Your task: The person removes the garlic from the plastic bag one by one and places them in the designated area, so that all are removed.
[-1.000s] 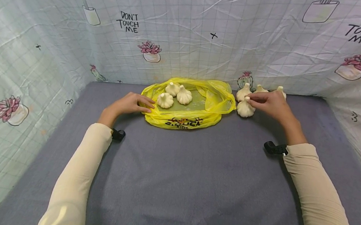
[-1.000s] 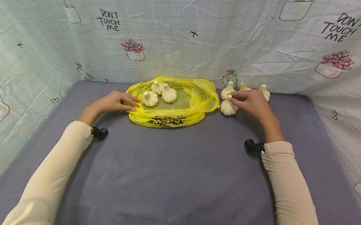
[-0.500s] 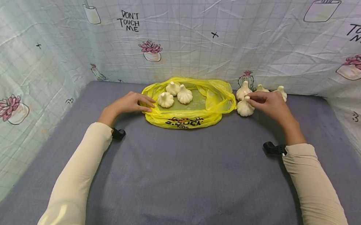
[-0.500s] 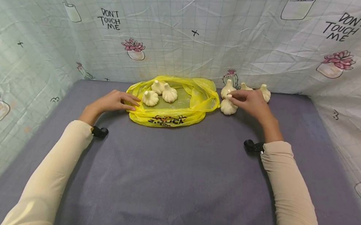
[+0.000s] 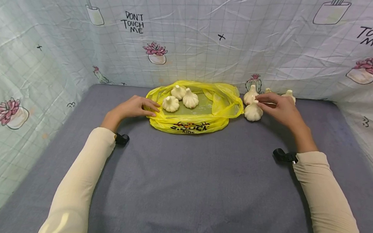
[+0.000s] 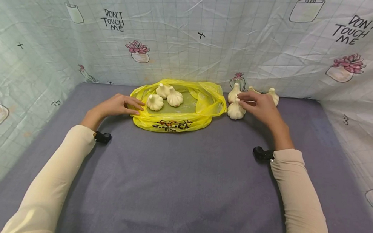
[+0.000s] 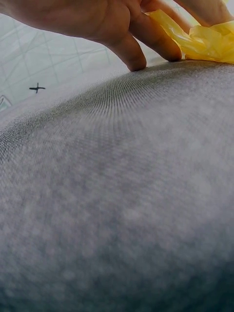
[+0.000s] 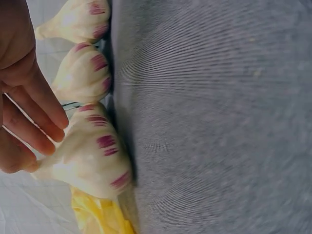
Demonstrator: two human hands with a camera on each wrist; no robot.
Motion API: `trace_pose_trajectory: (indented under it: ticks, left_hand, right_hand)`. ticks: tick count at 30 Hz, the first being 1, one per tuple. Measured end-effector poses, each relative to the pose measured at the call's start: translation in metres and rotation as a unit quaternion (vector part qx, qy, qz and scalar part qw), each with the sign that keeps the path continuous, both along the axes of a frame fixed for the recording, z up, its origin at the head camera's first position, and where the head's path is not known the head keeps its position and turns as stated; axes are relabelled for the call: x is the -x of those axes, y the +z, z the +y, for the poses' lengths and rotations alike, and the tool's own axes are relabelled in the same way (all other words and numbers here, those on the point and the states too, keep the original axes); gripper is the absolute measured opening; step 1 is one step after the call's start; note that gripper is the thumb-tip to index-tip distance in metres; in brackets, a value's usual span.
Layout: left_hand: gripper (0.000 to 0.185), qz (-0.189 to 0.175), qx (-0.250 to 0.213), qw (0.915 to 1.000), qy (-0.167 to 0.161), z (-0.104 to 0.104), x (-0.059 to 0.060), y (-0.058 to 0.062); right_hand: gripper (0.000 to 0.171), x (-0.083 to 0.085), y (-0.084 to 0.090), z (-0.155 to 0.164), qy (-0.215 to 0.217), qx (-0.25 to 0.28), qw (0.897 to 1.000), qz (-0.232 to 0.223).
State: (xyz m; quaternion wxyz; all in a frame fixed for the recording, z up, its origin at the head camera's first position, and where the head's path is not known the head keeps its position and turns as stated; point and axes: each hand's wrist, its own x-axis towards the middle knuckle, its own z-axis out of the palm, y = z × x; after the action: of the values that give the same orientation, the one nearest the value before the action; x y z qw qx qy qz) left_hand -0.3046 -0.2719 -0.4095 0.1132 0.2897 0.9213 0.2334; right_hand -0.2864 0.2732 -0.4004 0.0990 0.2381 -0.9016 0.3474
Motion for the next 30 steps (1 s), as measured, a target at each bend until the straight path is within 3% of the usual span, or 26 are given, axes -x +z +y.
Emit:
trace_pose_trajectory:
  ticks: [6, 14, 24, 30]
  left_hand:
    - [0.028, 0.002, 0.001, 1.0000, -0.005, 0.000, 0.001, 0.000]
    - [0.029, 0.000, 0.001, 1.0000, -0.003, -0.001, 0.001, -0.001]
    - [0.028, -0.004, -0.002, 1.0000, 0.001, 0.001, -0.002, 0.003]
    - [0.028, -0.001, -0.003, 1.0000, 0.000, 0.001, -0.001, 0.002]
  right_hand:
    - [0.035, -0.005, 0.012, -0.005, -0.005, 0.002, 1.000, 0.010]
    - [0.033, -0.010, 0.027, -0.028, 0.031, 0.003, 0.998, 0.047]
    - [0.029, 0.000, 0.031, -0.055, 0.080, -0.006, 0.993, 0.082]
    - [0.028, 0.008, 0.030, -0.073, 0.097, 0.007, 0.993, 0.071]
